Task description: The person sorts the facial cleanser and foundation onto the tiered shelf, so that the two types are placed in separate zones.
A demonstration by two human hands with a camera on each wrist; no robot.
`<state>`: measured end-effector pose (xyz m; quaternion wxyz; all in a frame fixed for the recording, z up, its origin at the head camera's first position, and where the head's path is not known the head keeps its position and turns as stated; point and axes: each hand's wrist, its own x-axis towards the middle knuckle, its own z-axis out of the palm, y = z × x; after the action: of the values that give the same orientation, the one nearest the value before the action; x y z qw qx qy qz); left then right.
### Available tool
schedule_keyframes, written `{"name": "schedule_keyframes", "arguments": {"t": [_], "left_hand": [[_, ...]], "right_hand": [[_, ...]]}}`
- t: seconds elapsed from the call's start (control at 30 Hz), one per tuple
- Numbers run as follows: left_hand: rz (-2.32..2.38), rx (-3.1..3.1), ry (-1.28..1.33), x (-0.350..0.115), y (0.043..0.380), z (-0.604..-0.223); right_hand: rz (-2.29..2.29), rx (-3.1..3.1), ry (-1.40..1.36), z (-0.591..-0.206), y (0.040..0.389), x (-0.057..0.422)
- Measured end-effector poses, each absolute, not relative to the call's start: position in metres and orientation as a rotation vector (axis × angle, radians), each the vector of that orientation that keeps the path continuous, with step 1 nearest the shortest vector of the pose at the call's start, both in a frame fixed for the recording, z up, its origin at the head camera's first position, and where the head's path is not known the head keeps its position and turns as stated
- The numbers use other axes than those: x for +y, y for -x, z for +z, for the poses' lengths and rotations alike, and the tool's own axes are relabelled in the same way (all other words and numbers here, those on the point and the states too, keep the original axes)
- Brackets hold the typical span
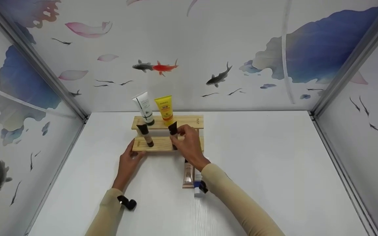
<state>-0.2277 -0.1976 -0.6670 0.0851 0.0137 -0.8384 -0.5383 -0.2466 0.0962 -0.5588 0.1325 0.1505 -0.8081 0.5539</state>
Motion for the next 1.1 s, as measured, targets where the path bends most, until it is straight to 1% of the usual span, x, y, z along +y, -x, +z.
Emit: {"name": "schedule_keyframes", "arguments": {"t": [0.3, 0.63, 0.87, 1.1], "left_hand": [[-1.587, -2.512, -0.037, -0.198, 0.229, -0.665], [-1.632, -2.497, -0.039, -0.198, 0.228, -0.665], [-1.641, -2.489, -0.042, -0.197, 0.228, -0.666], [-1.582, -2.505, -0.042, -0.197, 0.229, -0.668]], "right_hand": [[1.64, -2.345, -0.453, -0.553, 0.259, 0.076], [1.642, -2.367, -0.436, -0.551, 0.264, 0.058], [1.647, -2.393, -0.425, -0.551, 0.263, 0.053], [1.634, -2.42, -0.47, -0.557, 0.264, 0.054]]}}
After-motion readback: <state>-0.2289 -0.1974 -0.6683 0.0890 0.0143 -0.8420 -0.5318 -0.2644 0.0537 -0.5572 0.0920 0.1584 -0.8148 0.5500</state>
